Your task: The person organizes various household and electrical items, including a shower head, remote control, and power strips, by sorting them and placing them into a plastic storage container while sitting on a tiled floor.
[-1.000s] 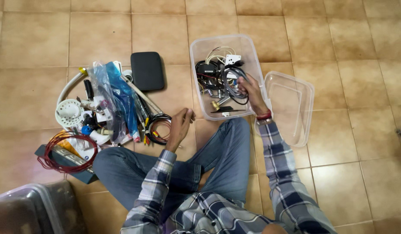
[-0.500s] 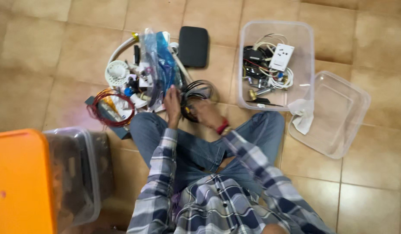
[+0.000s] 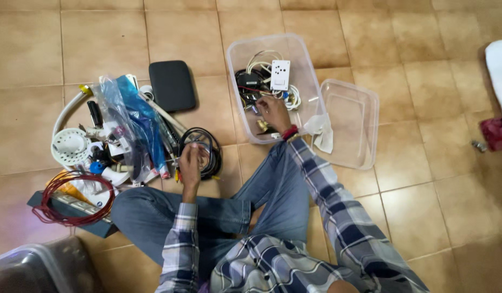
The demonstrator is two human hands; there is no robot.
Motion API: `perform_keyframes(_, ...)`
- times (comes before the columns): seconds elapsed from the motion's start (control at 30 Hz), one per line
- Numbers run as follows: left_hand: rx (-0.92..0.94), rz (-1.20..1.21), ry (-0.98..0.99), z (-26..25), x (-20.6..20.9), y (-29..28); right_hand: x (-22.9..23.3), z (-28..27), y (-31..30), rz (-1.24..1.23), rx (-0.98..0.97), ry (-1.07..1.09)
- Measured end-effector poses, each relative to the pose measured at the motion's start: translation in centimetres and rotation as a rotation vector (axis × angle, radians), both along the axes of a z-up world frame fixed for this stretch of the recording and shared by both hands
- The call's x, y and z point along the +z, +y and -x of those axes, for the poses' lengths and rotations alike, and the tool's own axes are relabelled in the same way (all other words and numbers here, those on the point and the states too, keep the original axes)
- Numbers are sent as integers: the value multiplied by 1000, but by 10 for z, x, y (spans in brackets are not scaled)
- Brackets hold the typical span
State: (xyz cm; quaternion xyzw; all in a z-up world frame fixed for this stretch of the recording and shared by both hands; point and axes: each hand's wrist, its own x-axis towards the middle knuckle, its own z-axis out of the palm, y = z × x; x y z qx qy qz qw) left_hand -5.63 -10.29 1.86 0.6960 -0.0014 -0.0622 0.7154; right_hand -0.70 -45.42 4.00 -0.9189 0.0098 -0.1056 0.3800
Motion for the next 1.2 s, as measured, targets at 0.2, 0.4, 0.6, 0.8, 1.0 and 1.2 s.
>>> perform_keyframes(0.2, -63, -16, 42, 18, 1, -22, -77, -53, -36, 367, 156, 20)
perform_keyframes(0.4, -129, 9, 27, 31, -6, -28, -95, -64, -19, 692, 76, 238)
perform_keyframes(0.6, -179, 7, 92, 39, 2, -43, -75, -41, -15, 816, 142, 309)
perform_keyframes(0.8, -226, 4, 61, 33, 15, -48, 2, 4, -32, 95, -5, 179)
perform_keyframes(1.0, -270, 65, 33, 13, 35, -74, 78, 54, -15, -239, -91, 63)
perform_keyframes(1.2, -278, 359, 106, -14, 83, -88, 108, 93, 85, 206, 35, -184)
